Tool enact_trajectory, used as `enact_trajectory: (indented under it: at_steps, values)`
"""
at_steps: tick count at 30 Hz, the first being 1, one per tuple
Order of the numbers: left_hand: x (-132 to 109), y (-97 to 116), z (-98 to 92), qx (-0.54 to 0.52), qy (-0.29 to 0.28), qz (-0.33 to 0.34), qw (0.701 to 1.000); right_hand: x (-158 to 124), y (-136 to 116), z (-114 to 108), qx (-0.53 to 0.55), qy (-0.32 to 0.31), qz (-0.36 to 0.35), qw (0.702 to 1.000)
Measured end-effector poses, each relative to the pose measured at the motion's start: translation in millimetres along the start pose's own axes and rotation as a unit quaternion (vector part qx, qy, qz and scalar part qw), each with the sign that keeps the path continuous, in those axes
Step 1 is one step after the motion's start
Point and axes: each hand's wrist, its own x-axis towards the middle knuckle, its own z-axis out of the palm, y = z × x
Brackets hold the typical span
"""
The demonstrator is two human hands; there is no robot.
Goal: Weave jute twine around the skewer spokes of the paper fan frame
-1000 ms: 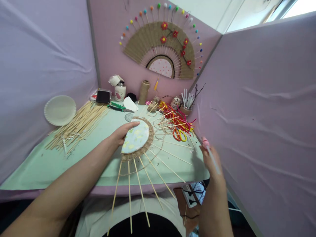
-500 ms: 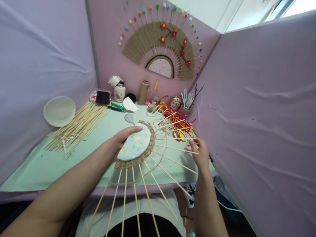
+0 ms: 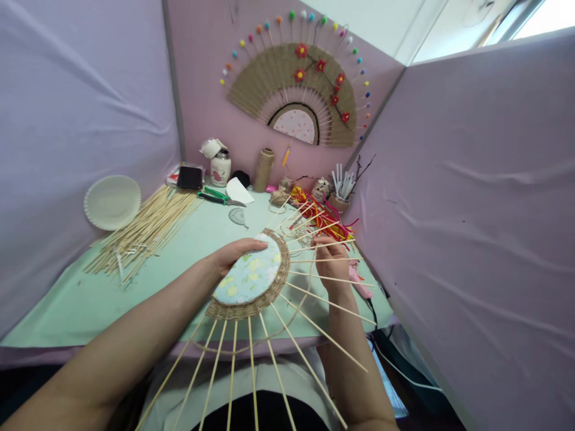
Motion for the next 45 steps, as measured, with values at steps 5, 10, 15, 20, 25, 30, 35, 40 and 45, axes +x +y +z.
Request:
enact_trajectory:
  at_steps: [5, 10, 15, 20, 25, 30, 35, 40, 45]
  values:
    - [5.6, -1.8, -3.5, -0.003, -0.027, -0.013, 1.0, -4.6, -1.0, 14.5, 0.016, 0.0, 0.021, 1.0]
    - [6.9, -1.9, -5.4, -0.005, -0.031, -0.016, 0.999, -8.2, 0.3, 18.5, 0.007, -0.007, 0.034, 0.999]
    - [7.5, -2.5, -5.9, -0.002, -0.032, -0.009, 0.999, -7.8, 8.1, 15.9, -0.008, -0.003, 0.038, 0.999]
    - [4.1, 0.4, -2.1, -0.003, -0.026, -0.028, 0.999, -9.4, 12.3, 17.0, -0.009, -0.01, 0.053, 0.999]
    - [2.4, 1.6, -0.9, -0.003, -0.026, -0.033, 0.999, -11.4, 10.9, 17.1, -0.009, -0.015, 0.053, 0.998]
    - [4.6, -0.4, -3.9, 0.008, -0.029, -0.011, 0.999, -12.1, 11.8, 13.2, -0.007, -0.016, 0.04, 0.999]
    - [5.4, -0.5, -5.0, 0.012, -0.031, 0.0, 0.999, -10.5, 17.0, 10.4, -0.003, -0.008, 0.031, 0.999]
    - [5.8, 0.6, -5.0, 0.002, -0.048, -0.005, 0.999, -6.8, 17.2, 9.2, -0.017, -0.003, 0.021, 1.0]
    - [6.9, 1.3, -6.7, -0.005, -0.045, -0.015, 0.999, -2.1, 11.0, 8.7, -0.033, -0.017, 0.009, 0.999]
